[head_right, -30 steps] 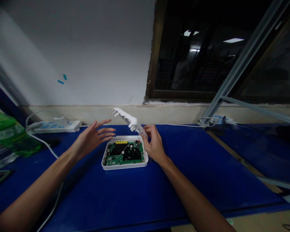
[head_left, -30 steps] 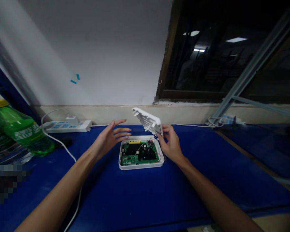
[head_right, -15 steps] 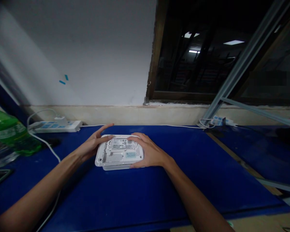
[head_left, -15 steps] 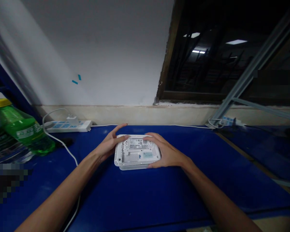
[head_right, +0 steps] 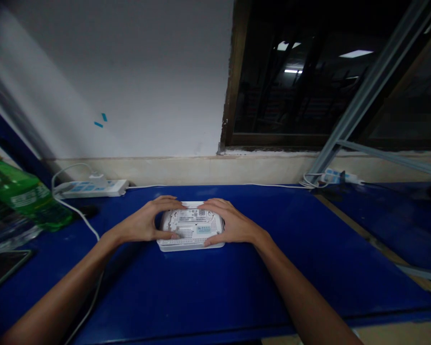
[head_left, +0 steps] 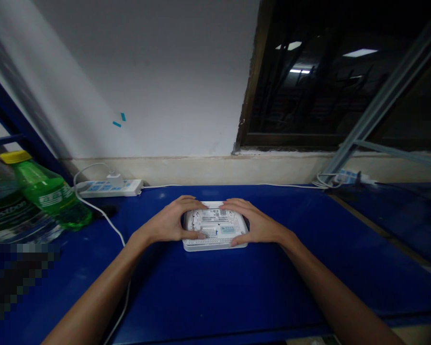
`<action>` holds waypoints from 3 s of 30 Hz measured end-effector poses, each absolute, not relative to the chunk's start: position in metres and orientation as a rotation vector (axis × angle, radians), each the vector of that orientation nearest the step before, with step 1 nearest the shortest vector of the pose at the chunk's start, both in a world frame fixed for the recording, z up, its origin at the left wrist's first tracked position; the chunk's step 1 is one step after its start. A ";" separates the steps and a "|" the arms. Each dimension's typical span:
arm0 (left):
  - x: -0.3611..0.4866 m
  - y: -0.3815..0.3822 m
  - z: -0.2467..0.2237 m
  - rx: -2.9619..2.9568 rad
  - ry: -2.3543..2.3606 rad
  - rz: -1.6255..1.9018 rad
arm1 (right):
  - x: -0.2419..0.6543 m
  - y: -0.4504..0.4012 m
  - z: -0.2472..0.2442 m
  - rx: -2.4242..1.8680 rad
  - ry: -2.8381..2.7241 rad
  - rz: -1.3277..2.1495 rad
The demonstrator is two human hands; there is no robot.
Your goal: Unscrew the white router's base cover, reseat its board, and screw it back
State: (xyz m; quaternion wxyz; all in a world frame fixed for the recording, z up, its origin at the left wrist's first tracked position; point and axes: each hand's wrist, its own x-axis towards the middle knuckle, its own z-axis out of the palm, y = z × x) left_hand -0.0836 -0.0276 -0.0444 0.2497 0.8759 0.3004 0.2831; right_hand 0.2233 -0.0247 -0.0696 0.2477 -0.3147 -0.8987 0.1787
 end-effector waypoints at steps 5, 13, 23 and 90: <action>-0.083 -0.028 -0.048 2.444 0.856 0.708 | 0.222 -0.026 -0.065 -0.859 -2.467 0.442; -0.085 -0.031 -0.042 2.501 0.916 0.757 | 0.225 -0.026 -0.061 -0.944 -2.372 0.435; -0.089 -0.024 -0.051 2.422 1.031 0.699 | 0.230 -0.024 -0.069 -1.102 -2.428 0.396; -0.062 -0.044 -0.034 2.426 0.965 0.941 | 0.208 -0.043 -0.051 -0.882 -1.842 1.154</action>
